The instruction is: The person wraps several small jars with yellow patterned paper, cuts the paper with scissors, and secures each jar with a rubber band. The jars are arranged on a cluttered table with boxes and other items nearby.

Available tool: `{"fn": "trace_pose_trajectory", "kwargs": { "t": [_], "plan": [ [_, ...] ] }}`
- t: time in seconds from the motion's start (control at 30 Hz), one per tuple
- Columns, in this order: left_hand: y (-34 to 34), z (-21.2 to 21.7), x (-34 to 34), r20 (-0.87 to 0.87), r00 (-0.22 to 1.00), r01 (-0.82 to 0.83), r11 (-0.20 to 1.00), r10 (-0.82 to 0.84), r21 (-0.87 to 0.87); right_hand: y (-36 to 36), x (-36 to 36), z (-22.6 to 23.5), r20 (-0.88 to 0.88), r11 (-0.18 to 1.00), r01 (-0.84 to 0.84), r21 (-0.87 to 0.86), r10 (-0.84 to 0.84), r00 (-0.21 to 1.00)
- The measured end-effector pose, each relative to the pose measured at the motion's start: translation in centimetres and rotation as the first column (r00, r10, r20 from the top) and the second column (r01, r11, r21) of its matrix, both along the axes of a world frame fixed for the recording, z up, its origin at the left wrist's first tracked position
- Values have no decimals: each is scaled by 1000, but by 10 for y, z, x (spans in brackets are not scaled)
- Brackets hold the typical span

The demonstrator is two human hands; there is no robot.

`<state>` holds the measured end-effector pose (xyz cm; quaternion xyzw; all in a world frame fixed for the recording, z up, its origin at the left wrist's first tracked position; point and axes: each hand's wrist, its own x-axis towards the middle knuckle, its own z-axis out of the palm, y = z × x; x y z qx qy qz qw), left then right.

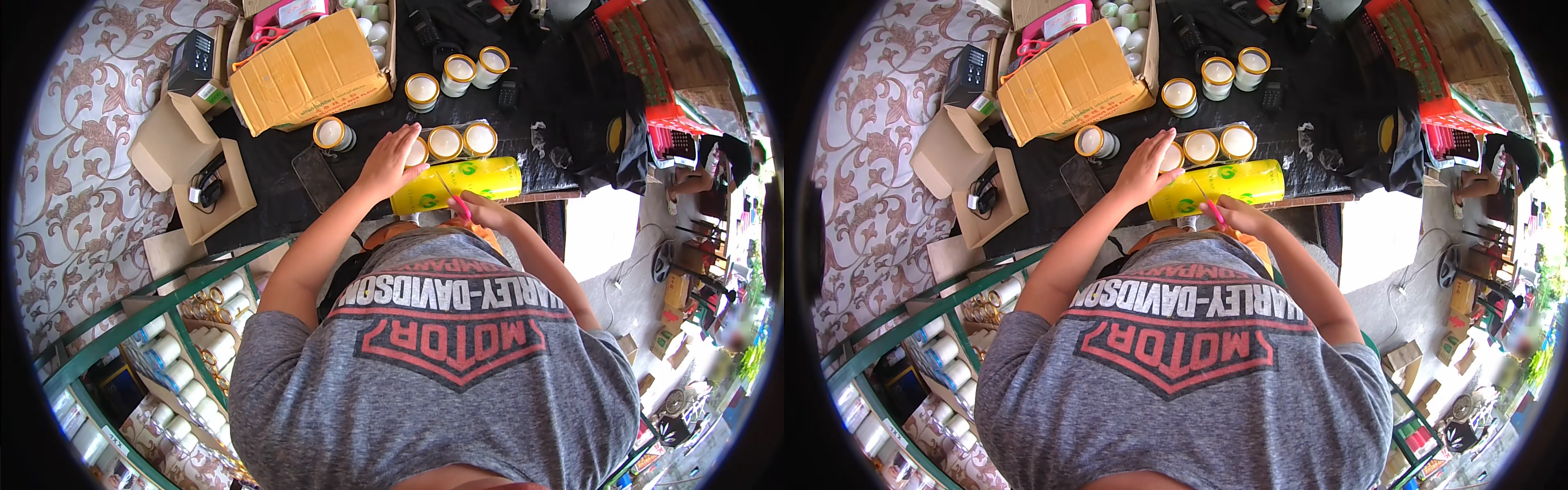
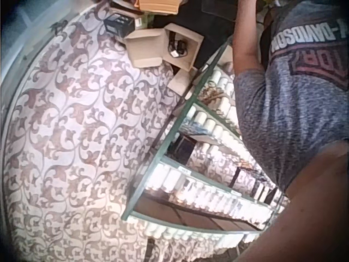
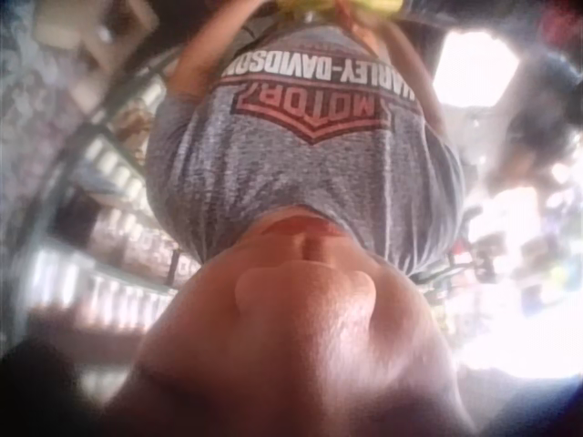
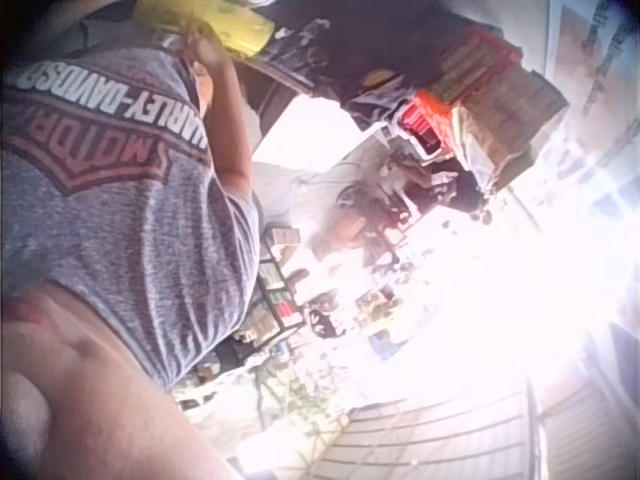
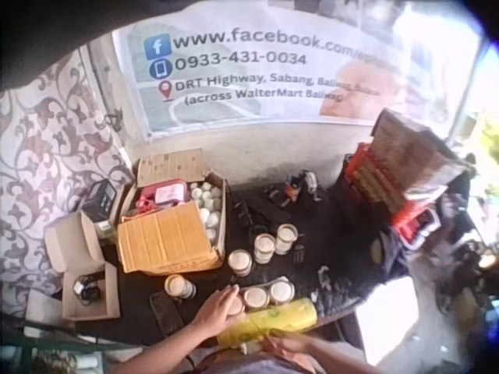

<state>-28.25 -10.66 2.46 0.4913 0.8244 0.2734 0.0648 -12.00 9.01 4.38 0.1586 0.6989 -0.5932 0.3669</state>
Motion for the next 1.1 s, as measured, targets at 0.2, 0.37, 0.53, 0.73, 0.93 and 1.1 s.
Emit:
{"fn": "trace_pose_trajectory", "kwargs": {
  "t": [0.2,0.37,0.53,0.73,0.93,1.1],
  "plan": [
    [-8,-6,-4,-6,999,55,997,-54,59,-12,-14,9,54,994,108,-15,-108,993],
    [-6,-7,-5,6,999,51,997,-51,56,-17,-19,9,76,988,135,75,-141,987],
    [-7,-6,-5,19,999,49,996,-50,71,-19,-20,2,46,984,158,87,-162,986],
    [-7,-8,-5,12,999,33,996,-34,81,-23,-14,4,12,978,203,52,-204,979],
    [-7,-10,-5,49,998,22,996,-26,89,-19,-12,4,109,985,169,-23,-165,980],
    [-7,-7,-3,85,996,0,996,-7,86,-28,-25,17,115,979,186,87,-195,974]
  ]
}}
